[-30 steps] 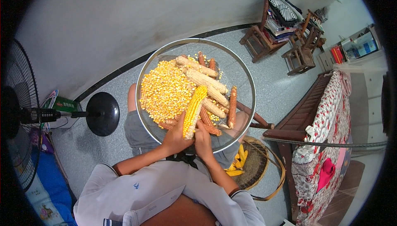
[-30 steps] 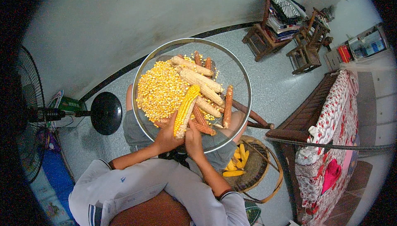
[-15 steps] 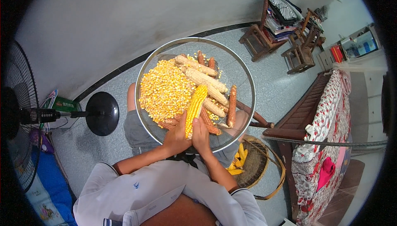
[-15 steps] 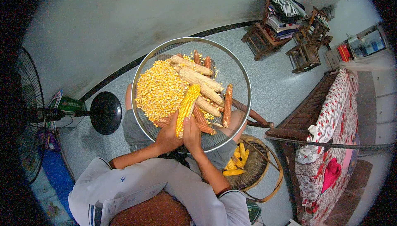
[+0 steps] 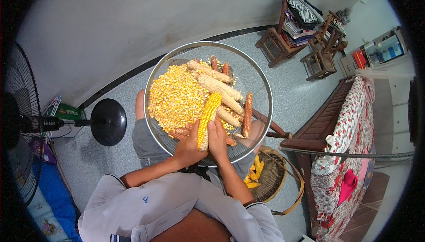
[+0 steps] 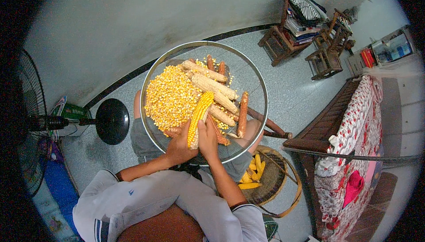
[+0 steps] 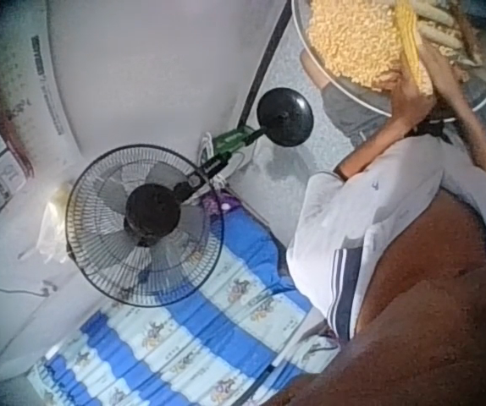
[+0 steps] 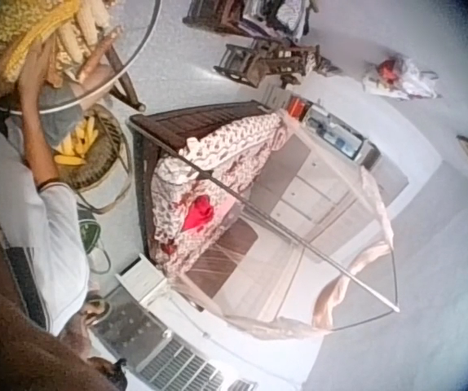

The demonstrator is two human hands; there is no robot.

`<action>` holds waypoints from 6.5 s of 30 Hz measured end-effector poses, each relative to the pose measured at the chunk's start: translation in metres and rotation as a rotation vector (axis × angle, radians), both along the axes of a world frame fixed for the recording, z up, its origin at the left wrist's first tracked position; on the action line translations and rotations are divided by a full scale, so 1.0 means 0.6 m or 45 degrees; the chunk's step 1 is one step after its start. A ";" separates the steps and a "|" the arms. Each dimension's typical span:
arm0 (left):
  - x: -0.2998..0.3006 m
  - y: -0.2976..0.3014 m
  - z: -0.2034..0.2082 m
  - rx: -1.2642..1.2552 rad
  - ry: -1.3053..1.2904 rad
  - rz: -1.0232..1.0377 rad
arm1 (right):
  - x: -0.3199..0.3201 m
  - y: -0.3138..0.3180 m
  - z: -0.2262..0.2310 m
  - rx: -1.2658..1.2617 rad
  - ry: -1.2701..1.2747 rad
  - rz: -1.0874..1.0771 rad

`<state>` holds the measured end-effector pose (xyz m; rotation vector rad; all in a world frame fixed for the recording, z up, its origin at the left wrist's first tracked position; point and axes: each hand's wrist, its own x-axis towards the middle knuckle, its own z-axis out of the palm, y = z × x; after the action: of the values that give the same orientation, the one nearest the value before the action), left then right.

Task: The person removes corn kernels from corn cobs by hand over a sieve, collecting the separated kernels into the sieve.

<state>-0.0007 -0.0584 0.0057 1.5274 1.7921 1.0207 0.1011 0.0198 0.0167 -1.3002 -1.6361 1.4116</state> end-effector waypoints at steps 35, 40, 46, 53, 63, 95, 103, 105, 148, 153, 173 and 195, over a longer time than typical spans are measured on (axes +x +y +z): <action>0.000 0.003 0.019 -0.158 -0.132 0.017 | -0.004 0.040 -0.015 0.176 -0.141 -0.110; -0.001 0.001 0.019 -0.170 -0.108 0.014 | -0.022 0.053 -0.009 0.178 -0.256 -0.036; 0.004 0.001 0.017 -0.177 -0.041 0.011 | -0.017 0.052 -0.019 0.354 -0.311 -0.002; 0.001 0.000 0.028 -0.155 -0.023 -0.015 | -0.011 0.054 -0.023 0.395 -0.361 0.001; -0.002 -0.003 0.022 -0.089 -0.322 -0.018 | -0.006 0.074 -0.049 0.458 -0.125 -0.156; 0.003 -0.018 -0.020 -0.145 -0.722 -0.059 | -0.038 0.111 -0.032 -0.038 -0.061 -0.101; 0.000 -0.019 -0.032 -0.070 -1.070 -0.088 | -0.046 0.109 -0.017 0.004 0.071 -0.189; -0.003 -0.020 -0.030 -0.085 -1.036 -0.115 | -0.050 0.110 -0.008 -0.031 0.089 -0.220; -0.016 0.021 0.060 -0.202 -0.275 0.073 | 0.022 -0.014 -0.019 -0.267 0.508 0.039; -0.019 0.025 0.057 -0.126 -0.302 0.089 | 0.028 -0.017 -0.007 -0.374 0.524 -0.005; -0.019 0.029 0.053 -0.246 -0.209 -0.022 | 0.009 -0.042 0.054 0.223 -0.056 0.275; -0.007 0.034 0.066 -0.262 -0.168 -0.010 | 0.008 -0.036 0.005 -0.362 0.604 -0.161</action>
<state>-0.0048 -0.0377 0.0451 1.3112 1.7387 0.8821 0.1057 -0.0018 0.0199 -1.0815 -1.0529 1.7552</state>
